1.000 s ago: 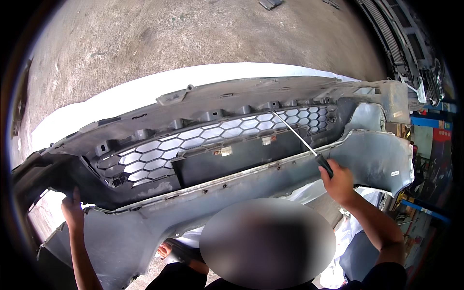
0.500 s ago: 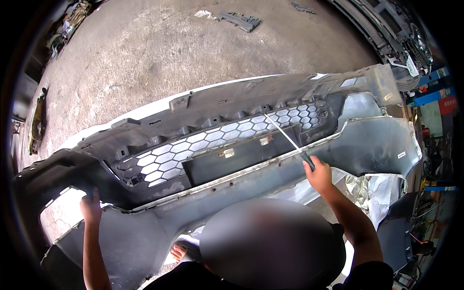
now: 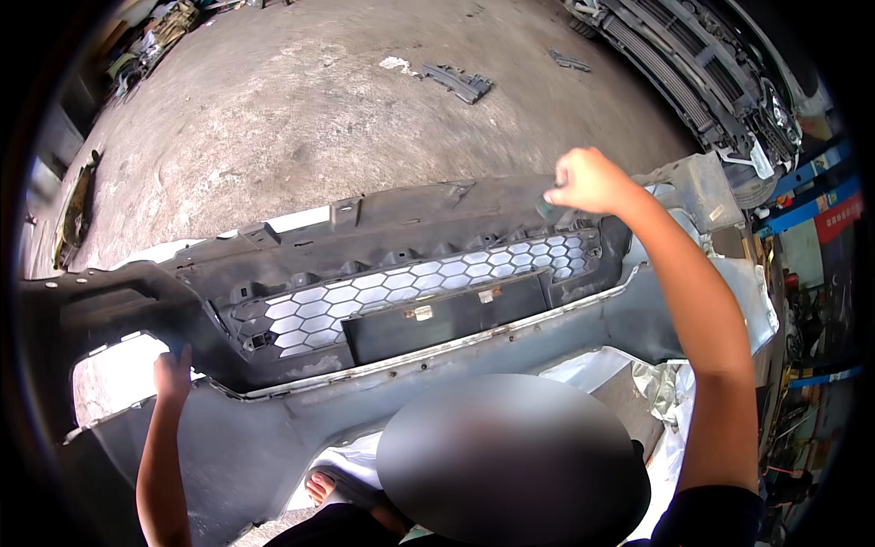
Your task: The person uses a screwdriver to pry and separate a black plastic inner panel from the white car bumper. They work along the edges of the panel, using the tool to release clips or fasteners holding the part in place.
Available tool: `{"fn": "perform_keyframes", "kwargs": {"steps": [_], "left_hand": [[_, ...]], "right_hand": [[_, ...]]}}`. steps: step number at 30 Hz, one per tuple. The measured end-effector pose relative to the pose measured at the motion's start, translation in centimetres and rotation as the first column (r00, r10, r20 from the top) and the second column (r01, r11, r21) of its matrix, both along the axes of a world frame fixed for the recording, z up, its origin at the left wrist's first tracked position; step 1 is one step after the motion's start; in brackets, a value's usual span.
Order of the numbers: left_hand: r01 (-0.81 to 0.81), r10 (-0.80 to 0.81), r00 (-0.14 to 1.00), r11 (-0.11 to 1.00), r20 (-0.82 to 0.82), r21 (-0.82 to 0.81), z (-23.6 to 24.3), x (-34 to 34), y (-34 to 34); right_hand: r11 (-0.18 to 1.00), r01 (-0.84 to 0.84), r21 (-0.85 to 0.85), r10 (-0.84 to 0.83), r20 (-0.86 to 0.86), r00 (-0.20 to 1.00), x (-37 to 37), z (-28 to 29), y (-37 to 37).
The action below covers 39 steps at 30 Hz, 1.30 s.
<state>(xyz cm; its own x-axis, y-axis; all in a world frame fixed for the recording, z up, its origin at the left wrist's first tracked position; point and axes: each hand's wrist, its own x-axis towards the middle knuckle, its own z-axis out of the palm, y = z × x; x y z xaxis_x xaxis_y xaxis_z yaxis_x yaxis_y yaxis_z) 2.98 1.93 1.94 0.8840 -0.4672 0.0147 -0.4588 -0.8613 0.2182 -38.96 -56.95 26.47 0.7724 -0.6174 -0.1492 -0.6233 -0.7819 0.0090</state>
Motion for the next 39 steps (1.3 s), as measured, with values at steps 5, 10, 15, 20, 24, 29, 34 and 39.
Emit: {"fn": "perform_keyframes", "kwargs": {"steps": [5, 10, 15, 20, 24, 29, 34, 39], "left_hand": [[-0.101, 0.101, 0.987, 0.995, -0.123, 0.004, 3.1, -2.6, -1.7], [-0.119, 0.131, 0.986, 0.986, -0.101, 0.113, 1.8, -1.1, -1.3], [-0.112, 0.115, 0.992, 0.993, -0.060, 0.048, 1.1, -0.1, 0.4], [-0.102, 0.114, 0.987, 0.989, -0.117, 0.107, 1.2, -0.6, -0.2], [-0.117, 0.128, 0.984, 0.989, -0.124, 0.095, 2.0, -1.3, -0.8], [-0.085, 0.086, 0.995, 0.996, -0.057, 0.033, 1.8, -0.9, 0.1], [-0.100, 0.105, 0.993, 0.990, -0.059, 0.096, 2.5, -1.3, -0.2], [-0.093, 0.097, 0.992, 0.994, -0.086, 0.055, 2.8, -1.5, -0.7]], "right_hand": [[0.982, 0.152, -0.108, -0.007, 0.790, 0.613, 3.7, -8.6, -0.3], [0.804, -0.168, 0.571, -0.594, 0.784, -0.181, 4.1, -10.7, 1.9], [0.800, -0.490, 0.347, -0.516, 0.814, -0.266, 2.5, -4.0, 0.9], [0.634, -0.619, 0.464, -0.551, 0.832, 0.059, 2.8, -4.7, 1.3], [0.619, -0.590, 0.519, -0.633, 0.774, 0.018, 2.3, -8.7, 0.8], [0.565, -0.670, 0.482, -0.620, 0.783, 0.041, 2.2, -10.8, 0.6], [0.562, -0.664, 0.492, -0.612, 0.788, 0.066, 2.5, -11.7, 0.9], [0.545, -0.678, 0.493, -0.628, 0.776, 0.058, 2.4, -11.8, 0.5]]}}
